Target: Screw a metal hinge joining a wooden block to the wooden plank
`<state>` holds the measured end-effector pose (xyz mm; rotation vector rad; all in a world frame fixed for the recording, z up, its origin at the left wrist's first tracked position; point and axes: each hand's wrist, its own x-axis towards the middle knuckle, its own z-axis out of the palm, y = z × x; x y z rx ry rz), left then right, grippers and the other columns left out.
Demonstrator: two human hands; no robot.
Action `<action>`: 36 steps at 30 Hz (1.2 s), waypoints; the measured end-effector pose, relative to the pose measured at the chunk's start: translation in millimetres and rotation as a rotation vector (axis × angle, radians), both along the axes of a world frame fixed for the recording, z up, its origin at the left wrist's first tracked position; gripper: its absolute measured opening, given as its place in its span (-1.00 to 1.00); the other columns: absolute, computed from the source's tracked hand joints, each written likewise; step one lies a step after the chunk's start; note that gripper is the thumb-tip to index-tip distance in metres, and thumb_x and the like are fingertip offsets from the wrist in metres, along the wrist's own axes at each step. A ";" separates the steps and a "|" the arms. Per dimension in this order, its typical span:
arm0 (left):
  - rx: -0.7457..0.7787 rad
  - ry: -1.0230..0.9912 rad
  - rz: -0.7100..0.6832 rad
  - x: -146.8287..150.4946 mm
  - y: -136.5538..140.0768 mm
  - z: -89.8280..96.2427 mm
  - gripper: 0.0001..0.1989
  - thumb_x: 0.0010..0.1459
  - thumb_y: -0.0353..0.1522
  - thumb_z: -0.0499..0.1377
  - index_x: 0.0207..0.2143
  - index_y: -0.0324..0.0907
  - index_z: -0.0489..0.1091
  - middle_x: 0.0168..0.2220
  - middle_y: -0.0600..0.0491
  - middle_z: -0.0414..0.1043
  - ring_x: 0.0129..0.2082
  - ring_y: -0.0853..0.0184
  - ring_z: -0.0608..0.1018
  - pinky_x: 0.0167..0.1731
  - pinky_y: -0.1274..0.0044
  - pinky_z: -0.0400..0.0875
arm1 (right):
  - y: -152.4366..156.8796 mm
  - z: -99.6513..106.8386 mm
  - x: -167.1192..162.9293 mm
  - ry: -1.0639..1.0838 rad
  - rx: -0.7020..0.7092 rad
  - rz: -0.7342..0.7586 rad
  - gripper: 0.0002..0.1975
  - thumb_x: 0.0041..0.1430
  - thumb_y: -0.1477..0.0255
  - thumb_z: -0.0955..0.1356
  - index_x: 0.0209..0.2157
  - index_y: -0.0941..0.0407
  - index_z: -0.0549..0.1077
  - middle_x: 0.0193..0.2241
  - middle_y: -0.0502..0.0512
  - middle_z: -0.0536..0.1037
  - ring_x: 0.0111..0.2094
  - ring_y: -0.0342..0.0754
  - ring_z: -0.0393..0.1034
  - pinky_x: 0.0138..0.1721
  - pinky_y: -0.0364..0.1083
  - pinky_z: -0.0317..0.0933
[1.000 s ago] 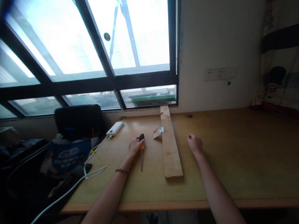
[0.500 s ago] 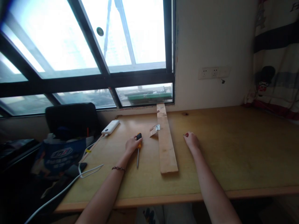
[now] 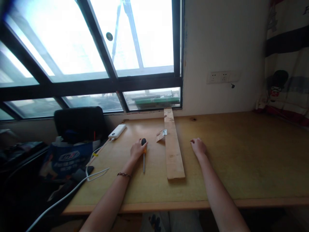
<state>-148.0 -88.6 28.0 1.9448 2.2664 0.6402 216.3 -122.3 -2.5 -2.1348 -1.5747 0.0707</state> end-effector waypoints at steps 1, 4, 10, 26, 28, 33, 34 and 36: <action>0.002 0.002 0.001 0.1 -0.7 0.3 -0.42 0.05 -0.05 0.01 0.05 -0.19 0.20 -0.22 -0.17 0.45 -0.20 0.15 0.49 -0.32 0.48 0.32 | -0.3 0.3 -0.2 0.000 0.000 -0.003 -0.78 0.07 0.31 0.27 -0.32 0.03 0.53 -0.31 0.09 0.49 -0.32 -0.09 0.37 -0.44 -0.18 0.11; 0.018 0.010 0.000 -0.2 -1.9 -0.4 -0.43 0.06 -0.05 0.00 0.04 -0.20 0.21 -0.22 -0.17 0.45 -0.20 0.16 0.49 -0.31 0.49 0.31 | -0.5 0.2 -0.5 0.003 0.005 -0.018 -0.78 0.06 0.31 0.28 -0.34 0.04 0.53 -0.32 0.09 0.50 -0.33 -0.08 0.38 -0.44 -0.17 0.11; 0.023 0.019 0.008 -0.4 -3.0 -0.1 -0.43 0.07 -0.05 -0.02 0.04 -0.21 0.19 -0.24 -0.18 0.45 -0.23 0.16 0.50 -0.35 0.49 0.30 | -0.3 -1.0 -1.3 0.022 0.029 -0.024 -0.79 0.04 0.31 0.29 -0.38 0.05 0.53 -0.33 0.09 0.51 -0.34 -0.07 0.39 -0.46 -0.17 0.10; 0.125 -0.095 -0.308 24.0 -5.6 13.0 -0.57 0.12 -0.22 0.02 0.04 -0.15 0.19 -0.37 0.03 0.44 -0.37 0.34 0.48 -0.30 0.55 0.26 | 4.1 -0.4 -7.0 0.011 0.132 -0.055 -0.81 0.07 0.39 0.25 -0.41 0.13 0.48 -0.32 0.13 0.50 -0.37 -0.08 0.37 -0.45 -0.18 0.10; 0.142 -0.185 -0.415 33.3 6.3 11.8 -0.58 0.07 -0.28 0.08 0.01 -0.17 0.20 -0.27 0.02 0.42 -0.34 0.37 0.47 -0.27 0.55 0.28 | 4.0 4.0 -10.0 0.028 0.210 -0.036 -0.80 0.08 0.39 0.23 -0.40 0.13 0.46 -0.35 0.13 0.51 -0.38 -0.08 0.37 -0.42 -0.17 0.11; 0.126 -0.344 -0.502 64.8 35.1 -2.7 -0.40 -0.16 -0.40 0.24 -0.01 -0.24 0.19 0.00 -0.12 0.25 -0.03 0.22 0.35 -0.05 0.47 0.21 | 5.1 11.9 -14.1 0.133 0.334 -0.005 -0.81 0.08 0.37 0.23 -0.40 0.13 0.44 -0.42 0.12 0.53 -0.42 -0.06 0.38 -0.38 -0.14 0.13; 0.116 -0.354 -0.505 70.5 38.8 -7.6 -0.36 -0.20 -0.42 0.25 0.00 -0.25 0.18 0.03 -0.14 0.22 0.03 0.20 0.30 -0.01 0.46 0.17 | 5.8 12.2 -14.2 0.167 0.351 0.000 -0.81 0.07 0.36 0.23 -0.39 0.13 0.44 -0.43 0.11 0.54 -0.43 -0.06 0.38 -0.38 -0.14 0.14; 0.097 -0.342 -0.488 79.3 44.2 -17.6 -0.32 -0.22 -0.44 0.24 0.03 -0.27 0.14 0.06 -0.17 0.17 0.09 0.18 0.22 0.05 0.44 0.08 | 7.4 11.8 -14.2 0.244 0.382 0.017 -0.81 0.05 0.36 0.25 -0.36 0.12 0.43 -0.42 0.10 0.54 -0.45 -0.07 0.39 -0.38 -0.15 0.16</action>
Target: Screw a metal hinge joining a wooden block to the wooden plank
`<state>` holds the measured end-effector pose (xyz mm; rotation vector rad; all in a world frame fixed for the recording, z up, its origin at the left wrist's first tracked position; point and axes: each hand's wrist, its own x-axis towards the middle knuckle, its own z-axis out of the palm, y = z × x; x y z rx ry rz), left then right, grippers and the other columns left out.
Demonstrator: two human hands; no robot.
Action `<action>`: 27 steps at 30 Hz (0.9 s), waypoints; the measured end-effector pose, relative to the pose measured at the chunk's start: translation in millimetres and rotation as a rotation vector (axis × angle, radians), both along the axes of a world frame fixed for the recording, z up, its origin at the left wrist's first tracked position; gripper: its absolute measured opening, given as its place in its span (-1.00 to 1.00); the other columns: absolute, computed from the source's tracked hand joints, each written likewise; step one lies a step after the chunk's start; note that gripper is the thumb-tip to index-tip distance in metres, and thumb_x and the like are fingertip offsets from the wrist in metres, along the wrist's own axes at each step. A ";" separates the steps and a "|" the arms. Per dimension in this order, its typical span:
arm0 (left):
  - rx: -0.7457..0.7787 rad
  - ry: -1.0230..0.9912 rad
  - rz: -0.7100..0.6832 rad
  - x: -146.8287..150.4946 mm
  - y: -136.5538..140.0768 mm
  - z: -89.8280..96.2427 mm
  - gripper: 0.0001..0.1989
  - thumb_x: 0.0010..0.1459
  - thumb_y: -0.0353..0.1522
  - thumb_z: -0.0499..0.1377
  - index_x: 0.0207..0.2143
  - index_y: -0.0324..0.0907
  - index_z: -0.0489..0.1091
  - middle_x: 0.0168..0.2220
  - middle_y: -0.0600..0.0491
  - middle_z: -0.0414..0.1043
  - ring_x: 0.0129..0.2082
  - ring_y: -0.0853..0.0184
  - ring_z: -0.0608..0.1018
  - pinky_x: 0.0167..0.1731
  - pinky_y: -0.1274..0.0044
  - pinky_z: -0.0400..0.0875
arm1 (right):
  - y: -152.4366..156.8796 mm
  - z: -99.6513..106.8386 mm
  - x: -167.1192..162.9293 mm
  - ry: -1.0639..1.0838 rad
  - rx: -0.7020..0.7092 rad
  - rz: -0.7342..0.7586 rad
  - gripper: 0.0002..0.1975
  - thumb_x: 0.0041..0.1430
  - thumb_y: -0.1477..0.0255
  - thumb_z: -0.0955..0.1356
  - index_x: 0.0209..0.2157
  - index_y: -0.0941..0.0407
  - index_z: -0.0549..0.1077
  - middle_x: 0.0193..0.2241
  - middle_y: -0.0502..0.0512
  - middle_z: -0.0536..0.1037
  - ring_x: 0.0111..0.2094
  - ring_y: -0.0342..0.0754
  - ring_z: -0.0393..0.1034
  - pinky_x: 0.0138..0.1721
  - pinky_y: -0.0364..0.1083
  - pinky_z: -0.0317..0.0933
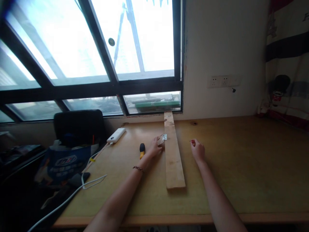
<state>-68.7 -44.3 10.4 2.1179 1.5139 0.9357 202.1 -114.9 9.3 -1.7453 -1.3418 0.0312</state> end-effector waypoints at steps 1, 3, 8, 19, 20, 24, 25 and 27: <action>-0.008 0.014 0.018 3.0 1.9 -4.6 -0.31 -0.20 -0.44 0.22 0.05 -0.29 0.12 0.07 -0.18 0.16 0.11 0.17 0.19 0.07 0.42 0.04 | 0.8 -0.5 -0.3 0.032 0.014 0.017 -0.80 0.04 0.35 0.25 -0.33 0.13 0.43 -0.42 0.10 0.54 -0.45 -0.07 0.39 -0.38 -0.15 0.17; -0.029 0.038 0.061 6.7 4.6 -12.0 -0.31 -0.16 -0.42 0.20 0.07 -0.29 0.07 0.11 -0.21 0.11 0.15 0.15 0.13 0.11 0.39 -0.04 | 2.1 -1.2 -2.2 0.075 0.032 0.058 -0.78 0.04 0.34 0.26 -0.30 0.13 0.43 -0.40 0.11 0.54 -0.45 -0.07 0.39 -0.37 -0.14 0.19; -0.078 0.049 0.104 7.4 6.9 -17.5 -0.30 -0.12 -0.44 0.16 0.11 -0.25 0.01 0.14 -0.20 0.07 0.17 0.14 0.09 0.12 0.34 -0.11 | 1.0 1.3 -12.0 0.074 0.061 0.174 -0.77 0.05 0.31 0.26 -0.35 0.15 0.46 -0.37 0.13 0.53 -0.48 -0.09 0.37 -0.39 -0.13 0.23; -0.106 -0.467 0.129 -1.5 21.8 -15.7 -0.18 -0.26 -0.50 0.26 0.10 -0.24 0.01 0.12 -0.19 0.09 0.11 0.21 0.22 0.07 0.43 0.10 | -5.2 7.9 -21.6 0.104 0.094 0.187 -0.74 0.04 0.26 0.27 -0.42 0.16 0.45 -0.42 0.15 0.51 -0.45 -0.06 0.38 -0.37 -0.10 0.26; -0.144 -0.551 0.136 -1.8 23.1 -16.4 -0.13 -0.31 -0.52 0.29 0.11 -0.23 0.00 0.12 -0.20 0.09 0.09 0.20 0.25 0.04 0.43 0.15 | -5.1 7.9 -22.2 0.109 0.103 0.184 -0.74 0.04 0.25 0.27 -0.43 0.16 0.45 -0.42 0.15 0.50 -0.44 -0.06 0.38 -0.37 -0.10 0.26; -0.294 -0.873 0.115 -1.9 22.8 -17.1 -0.04 -0.33 -0.57 0.30 0.13 -0.20 -0.09 0.04 -0.17 0.24 -0.07 0.26 0.42 -0.09 0.47 0.31 | -5.4 7.0 -23.0 0.109 0.140 0.190 -0.73 0.04 0.24 0.27 -0.44 0.15 0.44 -0.44 0.14 0.50 -0.43 -0.06 0.38 -0.37 -0.11 0.25; -0.317 -0.942 0.103 -1.8 21.8 -16.5 -0.06 -0.31 -0.58 0.29 0.14 -0.20 -0.09 0.00 -0.15 0.29 -0.10 0.28 0.44 -0.10 0.47 0.32 | -5.6 6.6 -22.9 0.107 0.146 0.194 -0.73 0.04 0.23 0.27 -0.44 0.15 0.44 -0.44 0.14 0.50 -0.42 -0.06 0.38 -0.37 -0.11 0.25; -0.353 -1.063 0.085 -1.6 20.0 -14.3 -0.15 -0.26 -0.60 0.26 0.11 -0.22 -0.02 -0.06 -0.11 0.36 -0.13 0.30 0.46 -0.08 0.46 0.32 | -5.7 5.8 -22.5 0.107 0.148 0.200 -0.72 0.04 0.22 0.27 -0.44 0.15 0.44 -0.43 0.14 0.50 -0.41 -0.05 0.38 -0.35 -0.11 0.24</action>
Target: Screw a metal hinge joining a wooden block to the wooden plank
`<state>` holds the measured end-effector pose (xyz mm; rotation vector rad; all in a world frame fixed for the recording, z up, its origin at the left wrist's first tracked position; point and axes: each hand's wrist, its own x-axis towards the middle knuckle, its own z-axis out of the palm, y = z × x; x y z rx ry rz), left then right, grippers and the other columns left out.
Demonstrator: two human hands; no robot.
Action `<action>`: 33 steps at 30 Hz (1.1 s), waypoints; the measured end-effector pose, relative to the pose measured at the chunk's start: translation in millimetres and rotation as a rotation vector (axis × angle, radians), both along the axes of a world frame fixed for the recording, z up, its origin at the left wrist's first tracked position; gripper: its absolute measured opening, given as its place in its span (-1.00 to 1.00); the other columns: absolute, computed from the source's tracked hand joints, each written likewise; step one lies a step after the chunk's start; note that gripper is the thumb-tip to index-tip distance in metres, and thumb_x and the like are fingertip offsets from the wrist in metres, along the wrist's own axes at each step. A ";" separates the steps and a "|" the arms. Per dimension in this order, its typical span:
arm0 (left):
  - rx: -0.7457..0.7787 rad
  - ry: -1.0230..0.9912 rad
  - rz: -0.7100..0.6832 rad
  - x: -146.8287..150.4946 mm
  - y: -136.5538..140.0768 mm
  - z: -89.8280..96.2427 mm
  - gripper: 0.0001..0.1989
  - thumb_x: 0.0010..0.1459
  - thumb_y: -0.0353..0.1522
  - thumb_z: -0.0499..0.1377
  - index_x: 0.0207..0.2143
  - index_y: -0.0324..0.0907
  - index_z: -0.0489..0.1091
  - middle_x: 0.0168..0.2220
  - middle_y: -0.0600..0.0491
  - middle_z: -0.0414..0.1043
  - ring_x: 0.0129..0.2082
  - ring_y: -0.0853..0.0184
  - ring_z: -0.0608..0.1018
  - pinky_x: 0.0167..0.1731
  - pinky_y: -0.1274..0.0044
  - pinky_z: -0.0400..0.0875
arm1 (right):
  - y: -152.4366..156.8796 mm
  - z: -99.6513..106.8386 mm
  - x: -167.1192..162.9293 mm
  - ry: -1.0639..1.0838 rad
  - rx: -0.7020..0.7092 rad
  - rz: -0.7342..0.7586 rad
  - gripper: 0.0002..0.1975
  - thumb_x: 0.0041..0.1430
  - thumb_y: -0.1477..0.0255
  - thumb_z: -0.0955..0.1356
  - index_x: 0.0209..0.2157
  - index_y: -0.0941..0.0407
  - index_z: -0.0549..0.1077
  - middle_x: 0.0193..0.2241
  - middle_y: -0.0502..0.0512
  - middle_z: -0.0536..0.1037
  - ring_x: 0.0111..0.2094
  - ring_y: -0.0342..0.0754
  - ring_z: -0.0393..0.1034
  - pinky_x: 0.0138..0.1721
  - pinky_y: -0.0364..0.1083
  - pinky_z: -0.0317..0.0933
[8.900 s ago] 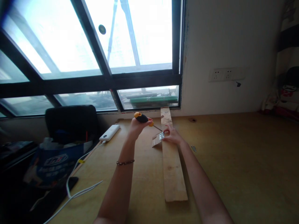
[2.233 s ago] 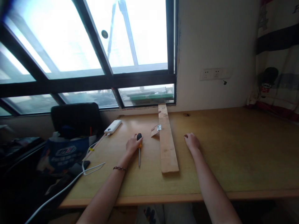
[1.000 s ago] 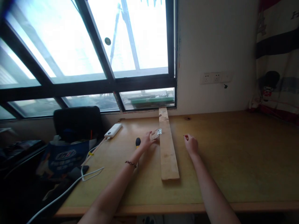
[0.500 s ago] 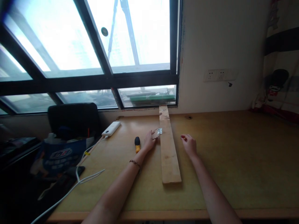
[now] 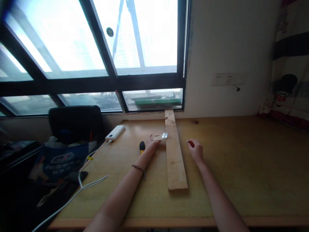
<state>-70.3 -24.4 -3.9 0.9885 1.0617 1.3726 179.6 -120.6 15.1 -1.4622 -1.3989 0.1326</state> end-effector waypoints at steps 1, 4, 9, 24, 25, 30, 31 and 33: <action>-0.011 -0.055 -0.018 0.0 -0.7 1.3 -0.23 -0.25 -0.61 0.24 0.07 -0.25 0.05 -0.09 -0.11 0.38 -0.12 0.30 0.46 -0.07 0.46 0.31 | 0.0 -0.4 0.2 0.002 -0.003 0.003 -0.71 0.04 0.21 0.27 -0.43 0.15 0.44 -0.43 0.15 0.50 -0.40 -0.05 0.38 -0.35 -0.11 0.24; -0.040 -0.167 -0.122 -1.0 -2.1 4.5 -0.51 -0.20 -0.63 0.18 -0.12 -0.31 0.27 -0.15 -0.10 0.42 -0.10 0.29 0.45 -0.01 0.46 0.27 | 0.8 -1.3 0.3 0.014 -0.015 0.010 -0.68 0.03 0.17 0.27 -0.43 0.16 0.44 -0.43 0.16 0.50 -0.40 -0.03 0.38 -0.35 -0.10 0.25; -0.140 -0.213 -0.293 -4.5 -6.5 5.8 -0.74 -0.06 -0.57 0.12 -0.23 -0.32 0.33 -0.16 -0.15 0.42 -0.15 0.30 0.49 -0.03 0.41 0.32 | 2.5 -3.3 -0.1 0.126 -0.036 0.049 -0.65 -0.03 0.13 0.30 -0.43 0.15 0.45 -0.43 0.16 0.51 -0.41 -0.02 0.40 -0.35 -0.07 0.28; -0.288 -0.435 -0.386 -2.9 -9.0 10.6 -0.85 0.01 -0.55 0.12 -0.30 -0.42 0.37 -0.27 -0.24 0.47 -0.24 0.24 0.53 -0.11 0.43 0.38 | 42.2 23.0 -66.9 0.572 -0.080 0.358 -0.68 -0.21 0.24 0.41 -0.44 0.19 0.50 -0.52 0.12 0.54 -0.47 -0.05 0.42 -0.42 -0.11 0.28; -0.288 -0.438 -0.393 -3.3 -9.0 10.7 -0.83 0.01 -0.55 0.11 -0.29 -0.42 0.37 -0.28 -0.24 0.47 -0.24 0.23 0.53 -0.11 0.42 0.39 | 51.0 24.2 -74.6 0.568 -0.093 0.361 -0.69 -0.21 0.24 0.42 -0.45 0.19 0.50 -0.52 0.12 0.54 -0.46 -0.05 0.42 -0.43 -0.12 0.28; -0.287 -0.441 -0.392 -4.2 -9.5 14.0 -0.82 0.00 -0.57 0.11 -0.28 -0.43 0.38 -0.32 -0.21 0.49 -0.27 0.22 0.54 -0.11 0.42 0.38 | 81.1 21.2 -102.5 0.512 -0.167 0.323 -0.74 -0.24 0.28 0.41 -0.48 0.16 0.52 -0.50 0.10 0.56 -0.43 -0.01 0.44 -0.40 -0.11 0.29; -0.289 -0.443 -0.388 -4.1 -9.7 14.8 -0.82 0.00 -0.58 0.10 -0.29 -0.43 0.38 -0.33 -0.21 0.49 -0.27 0.22 0.54 -0.11 0.42 0.38 | 82.9 19.8 -105.0 0.476 -0.158 0.310 -0.76 -0.23 0.29 0.41 -0.48 0.16 0.53 -0.50 0.09 0.57 -0.43 -0.02 0.45 -0.38 -0.10 0.29; -0.293 -0.448 -0.383 -4.2 -10.0 15.8 -0.83 0.00 -0.59 0.09 -0.30 -0.43 0.38 -0.35 -0.19 0.50 -0.27 0.23 0.54 -0.09 0.42 0.37 | 83.0 17.4 -107.4 0.403 -0.132 0.293 -0.80 -0.20 0.33 0.40 -0.48 0.14 0.53 -0.49 0.07 0.57 -0.43 -0.04 0.44 -0.35 -0.11 0.29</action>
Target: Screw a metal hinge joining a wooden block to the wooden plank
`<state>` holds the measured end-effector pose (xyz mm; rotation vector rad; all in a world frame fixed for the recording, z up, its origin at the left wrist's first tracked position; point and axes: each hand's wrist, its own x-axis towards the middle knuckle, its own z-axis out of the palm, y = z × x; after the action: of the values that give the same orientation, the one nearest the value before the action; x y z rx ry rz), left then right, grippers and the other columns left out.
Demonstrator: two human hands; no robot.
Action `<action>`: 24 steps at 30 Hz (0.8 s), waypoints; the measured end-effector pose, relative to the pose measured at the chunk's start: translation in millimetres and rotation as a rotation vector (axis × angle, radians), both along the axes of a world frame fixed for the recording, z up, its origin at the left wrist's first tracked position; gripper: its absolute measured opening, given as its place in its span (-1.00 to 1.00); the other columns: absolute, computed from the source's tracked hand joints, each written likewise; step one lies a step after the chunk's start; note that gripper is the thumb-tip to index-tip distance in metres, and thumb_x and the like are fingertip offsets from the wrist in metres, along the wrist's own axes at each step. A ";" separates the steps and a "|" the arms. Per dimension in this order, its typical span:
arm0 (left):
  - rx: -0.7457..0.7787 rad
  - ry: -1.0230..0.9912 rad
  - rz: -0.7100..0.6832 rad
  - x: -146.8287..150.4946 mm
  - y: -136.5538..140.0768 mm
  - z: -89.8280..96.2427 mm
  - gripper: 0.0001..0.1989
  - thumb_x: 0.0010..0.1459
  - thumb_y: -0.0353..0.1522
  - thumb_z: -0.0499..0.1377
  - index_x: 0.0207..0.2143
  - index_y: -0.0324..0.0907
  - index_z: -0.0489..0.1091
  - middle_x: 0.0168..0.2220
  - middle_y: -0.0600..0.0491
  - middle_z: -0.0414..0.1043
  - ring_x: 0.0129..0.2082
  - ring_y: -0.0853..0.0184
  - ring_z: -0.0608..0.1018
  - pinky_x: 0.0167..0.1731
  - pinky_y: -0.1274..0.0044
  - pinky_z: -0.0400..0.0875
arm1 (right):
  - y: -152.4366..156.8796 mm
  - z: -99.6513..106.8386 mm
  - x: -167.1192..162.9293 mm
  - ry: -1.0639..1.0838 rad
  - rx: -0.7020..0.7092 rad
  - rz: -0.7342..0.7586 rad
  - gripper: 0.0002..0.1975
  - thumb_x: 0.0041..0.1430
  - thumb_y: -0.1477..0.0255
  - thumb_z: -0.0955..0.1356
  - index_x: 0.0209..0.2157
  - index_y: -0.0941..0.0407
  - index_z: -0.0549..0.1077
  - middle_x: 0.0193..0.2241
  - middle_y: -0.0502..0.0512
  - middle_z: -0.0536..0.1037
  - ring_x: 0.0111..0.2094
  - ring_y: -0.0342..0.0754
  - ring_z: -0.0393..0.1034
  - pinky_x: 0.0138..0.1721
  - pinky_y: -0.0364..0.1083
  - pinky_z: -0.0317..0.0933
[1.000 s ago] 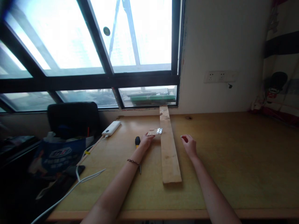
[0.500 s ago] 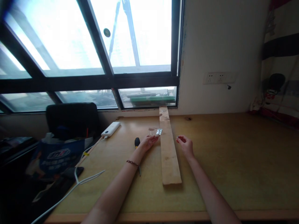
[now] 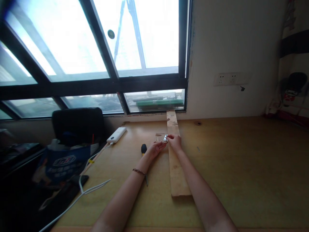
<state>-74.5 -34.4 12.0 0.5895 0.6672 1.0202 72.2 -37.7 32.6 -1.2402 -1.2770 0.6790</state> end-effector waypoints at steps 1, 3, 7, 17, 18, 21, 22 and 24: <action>-0.001 -0.002 -0.003 -0.1 0.0 0.2 -0.83 0.00 -0.59 0.08 -0.30 -0.43 0.38 -0.36 -0.18 0.50 -0.27 0.23 0.54 -0.08 0.42 0.36 | -1.0 -0.7 -0.2 -0.029 0.015 -0.004 -0.81 -0.19 0.34 0.39 -0.48 0.14 0.54 -0.50 0.07 0.57 -0.44 -0.05 0.44 -0.36 -0.12 0.29; 0.001 -0.002 -0.013 -0.5 0.2 0.0 -0.83 0.01 -0.59 0.07 -0.31 -0.42 0.38 -0.36 -0.17 0.50 -0.28 0.25 0.55 -0.06 0.42 0.34 | -3.6 -1.1 0.1 -0.072 0.040 -0.004 -0.82 -0.17 0.35 0.38 -0.47 0.13 0.54 -0.50 0.06 0.57 -0.45 -0.06 0.44 -0.38 -0.13 0.28; 0.007 0.013 -0.014 -1.0 1.2 -1.7 -0.84 0.02 -0.59 0.06 -0.31 -0.43 0.38 -0.37 -0.17 0.50 -0.29 0.26 0.55 -0.05 0.42 0.33 | -5.5 -1.1 0.1 -0.118 0.043 -0.005 -0.83 -0.16 0.36 0.38 -0.47 0.12 0.55 -0.51 0.05 0.57 -0.47 -0.07 0.43 -0.41 -0.14 0.27; -0.021 0.013 0.011 0.7 -1.4 3.7 -0.82 0.00 -0.61 0.05 -0.32 -0.42 0.39 -0.41 -0.15 0.50 -0.30 0.26 0.55 -0.07 0.41 0.33 | -3.5 -4.3 0.0 -0.238 0.038 -0.052 -0.82 -0.12 0.37 0.35 -0.43 0.10 0.56 -0.52 0.03 0.56 -0.51 -0.10 0.40 -0.46 -0.18 0.23; -0.026 0.013 0.017 0.7 -1.6 4.1 -0.82 0.00 -0.61 0.04 -0.32 -0.42 0.39 -0.42 -0.15 0.51 -0.30 0.26 0.55 -0.08 0.41 0.34 | -4.1 -3.7 0.0 -0.253 0.043 -0.052 -0.81 -0.11 0.37 0.35 -0.43 0.11 0.56 -0.52 0.04 0.56 -0.52 -0.10 0.39 -0.47 -0.18 0.21; -0.028 0.006 0.020 0.7 -2.1 4.7 -0.83 -0.01 -0.61 0.04 -0.36 -0.41 0.39 -0.44 -0.15 0.51 -0.32 0.26 0.55 -0.10 0.42 0.36 | -6.0 -1.4 -0.1 -0.287 0.056 -0.046 -0.81 -0.10 0.38 0.34 -0.42 0.11 0.55 -0.52 0.04 0.56 -0.52 -0.10 0.38 -0.48 -0.18 0.19; -0.025 0.001 0.018 0.7 -2.3 4.7 -0.84 -0.01 -0.61 0.05 -0.36 -0.41 0.39 -0.44 -0.14 0.51 -0.33 0.26 0.55 -0.11 0.42 0.36 | -6.5 -0.7 -0.2 -0.291 0.057 -0.046 -0.81 -0.10 0.38 0.33 -0.42 0.11 0.55 -0.51 0.04 0.56 -0.52 -0.11 0.37 -0.48 -0.18 0.18; -0.018 -0.006 0.015 0.5 -2.5 4.9 -0.85 -0.01 -0.60 0.05 -0.38 -0.40 0.39 -0.44 -0.14 0.51 -0.33 0.26 0.55 -0.11 0.43 0.36 | -7.1 0.3 -0.3 -0.300 0.050 -0.050 -0.81 -0.10 0.38 0.33 -0.42 0.11 0.55 -0.51 0.03 0.56 -0.52 -0.11 0.37 -0.49 -0.19 0.17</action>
<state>-74.0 -36.9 16.9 0.5663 0.6757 1.0284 71.8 -44.8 32.8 -1.3639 -1.4930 0.4326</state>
